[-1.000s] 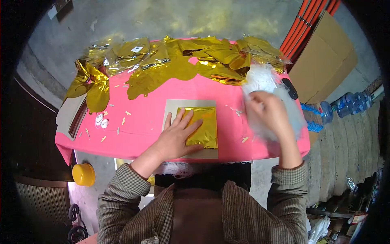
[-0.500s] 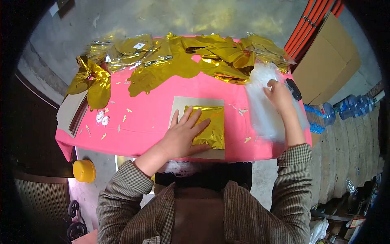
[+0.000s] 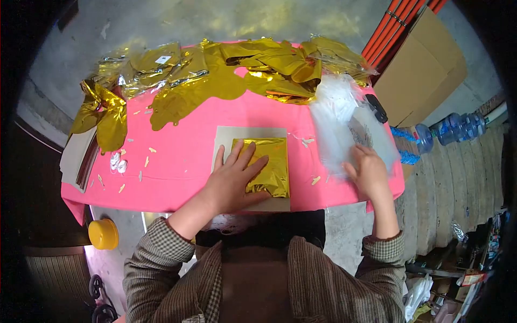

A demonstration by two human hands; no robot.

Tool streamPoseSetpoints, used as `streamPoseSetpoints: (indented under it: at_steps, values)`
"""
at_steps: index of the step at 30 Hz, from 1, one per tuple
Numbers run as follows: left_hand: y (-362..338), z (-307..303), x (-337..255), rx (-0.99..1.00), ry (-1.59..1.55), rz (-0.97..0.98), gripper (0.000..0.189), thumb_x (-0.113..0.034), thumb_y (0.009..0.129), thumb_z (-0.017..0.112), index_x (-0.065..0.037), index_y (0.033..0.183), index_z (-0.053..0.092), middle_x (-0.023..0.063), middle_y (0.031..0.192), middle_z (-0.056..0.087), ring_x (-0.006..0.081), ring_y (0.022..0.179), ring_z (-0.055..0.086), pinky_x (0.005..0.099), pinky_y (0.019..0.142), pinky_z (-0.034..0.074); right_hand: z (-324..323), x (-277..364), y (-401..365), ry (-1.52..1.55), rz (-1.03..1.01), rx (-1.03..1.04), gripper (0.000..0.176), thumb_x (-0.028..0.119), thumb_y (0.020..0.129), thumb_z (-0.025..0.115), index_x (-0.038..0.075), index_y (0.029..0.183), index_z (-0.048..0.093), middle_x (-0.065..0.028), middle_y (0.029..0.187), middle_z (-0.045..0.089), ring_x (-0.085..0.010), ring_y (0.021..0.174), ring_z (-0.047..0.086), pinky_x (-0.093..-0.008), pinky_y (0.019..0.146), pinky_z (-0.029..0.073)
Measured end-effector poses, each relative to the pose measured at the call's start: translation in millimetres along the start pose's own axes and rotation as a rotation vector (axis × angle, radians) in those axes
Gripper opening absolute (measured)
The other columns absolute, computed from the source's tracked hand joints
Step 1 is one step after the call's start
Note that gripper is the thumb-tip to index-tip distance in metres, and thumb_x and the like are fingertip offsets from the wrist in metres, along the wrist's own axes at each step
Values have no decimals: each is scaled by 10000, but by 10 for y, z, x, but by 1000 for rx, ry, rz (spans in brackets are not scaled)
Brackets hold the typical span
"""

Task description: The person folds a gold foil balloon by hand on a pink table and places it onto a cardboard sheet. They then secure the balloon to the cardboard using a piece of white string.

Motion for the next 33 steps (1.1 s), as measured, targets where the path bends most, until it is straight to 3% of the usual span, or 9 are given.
streamPoseSetpoints:
  at_steps: [2,7,15,18,21,25,27,30,33]
  values:
    - [-11,16,14,2,1,0,749,-542,779,640,-170,1388,413,185,1460,313,401,1390,200,612,1090,149,46,138,14,-90,58,96,247,155,774,654,-3,962,623,-176,1062,640,-345,965,608,-417,824,498]
    - [-34,13,-4,13,22,-1,754,-567,789,616,-177,1398,404,181,1461,307,396,1394,185,615,1093,133,125,215,-11,-46,14,-61,74,78,751,620,11,761,588,-149,878,644,-342,812,616,-424,716,511]
    - [-57,-24,-71,16,28,-7,747,-533,784,643,-162,1388,409,189,1470,299,397,1390,203,589,1104,146,20,226,38,173,180,-111,246,100,710,711,-6,662,493,-148,679,536,-324,674,583,-414,575,449]
    - [-60,0,-61,-12,18,3,740,-538,785,639,-161,1381,416,191,1465,305,405,1385,209,599,1095,155,-17,163,45,301,170,16,323,151,743,723,-17,642,466,-154,638,502,-315,608,538,-406,546,412]
    - [-58,41,-32,-37,16,21,743,-585,791,601,-171,1383,426,192,1447,326,408,1385,202,633,1075,156,53,135,37,301,87,-56,371,189,776,718,-20,621,453,-150,619,489,-289,562,495,-397,526,388]
    - [-52,39,-29,-31,10,13,743,-586,787,604,-170,1379,431,194,1445,332,410,1385,204,633,1074,157,-113,251,56,322,180,69,374,199,778,716,-26,627,458,-145,632,517,-278,562,500,-403,533,387]
    - [-63,49,-24,-50,-19,20,737,-581,786,607,-168,1374,439,197,1442,338,412,1384,207,633,1074,157,-195,288,62,425,335,172,331,250,779,711,-13,651,555,-177,699,585,-351,657,578,-433,604,452]
    - [-65,27,-32,-39,-25,17,729,-540,793,628,-154,1377,426,205,1454,323,423,1379,216,616,1083,159,-257,300,-18,262,111,-46,218,173,766,707,-22,782,610,-167,788,630,-325,655,596,-397,622,472]
    - [-56,26,-29,-27,-21,16,730,-535,792,631,-156,1380,424,205,1456,320,423,1382,211,614,1085,155,-213,348,-128,113,94,72,160,129,764,683,-7,841,646,-176,877,652,-349,737,634,-408,677,507]
Point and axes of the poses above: each hand's wrist, its own y-axis towards the middle knuckle, its own z-axis out of the palm, x = y × z, the point moved 1 cm from there along y, towards the middle knuckle
